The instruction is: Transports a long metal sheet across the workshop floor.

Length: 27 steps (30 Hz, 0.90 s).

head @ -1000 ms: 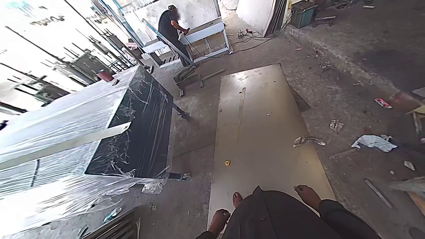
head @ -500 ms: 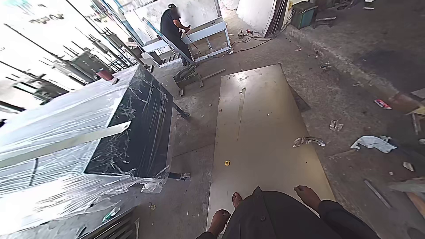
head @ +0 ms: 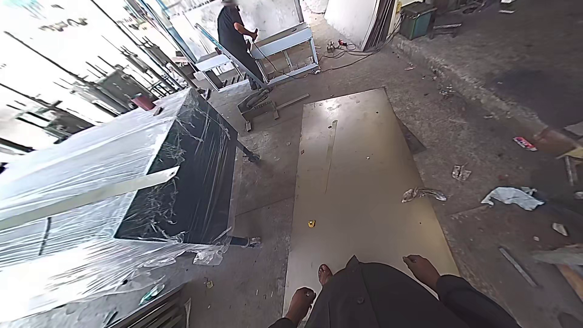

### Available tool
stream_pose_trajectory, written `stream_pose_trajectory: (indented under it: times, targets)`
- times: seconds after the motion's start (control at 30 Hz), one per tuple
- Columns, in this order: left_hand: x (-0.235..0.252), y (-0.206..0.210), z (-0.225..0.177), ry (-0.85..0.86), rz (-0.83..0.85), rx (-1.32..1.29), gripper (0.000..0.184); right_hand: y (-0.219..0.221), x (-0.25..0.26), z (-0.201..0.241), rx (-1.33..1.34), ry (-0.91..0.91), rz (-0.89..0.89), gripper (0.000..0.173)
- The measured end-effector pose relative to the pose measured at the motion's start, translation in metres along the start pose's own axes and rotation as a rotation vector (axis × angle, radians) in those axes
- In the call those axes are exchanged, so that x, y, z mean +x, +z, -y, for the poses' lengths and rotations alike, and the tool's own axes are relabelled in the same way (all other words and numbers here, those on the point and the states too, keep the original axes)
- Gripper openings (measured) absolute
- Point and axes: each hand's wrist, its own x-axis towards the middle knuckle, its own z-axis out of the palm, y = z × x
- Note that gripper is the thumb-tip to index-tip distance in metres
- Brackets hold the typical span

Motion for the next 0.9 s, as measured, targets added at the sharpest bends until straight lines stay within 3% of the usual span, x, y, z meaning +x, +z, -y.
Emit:
stream_pose_trajectory:
  times: [0.9]
  targets:
    - [0.0074, 0.0015, -0.0001, -0.002, -0.014, -0.013, 0.042, -0.0039, 0.0046, -0.0007, -0.004, -0.008, 0.003, 0.049]
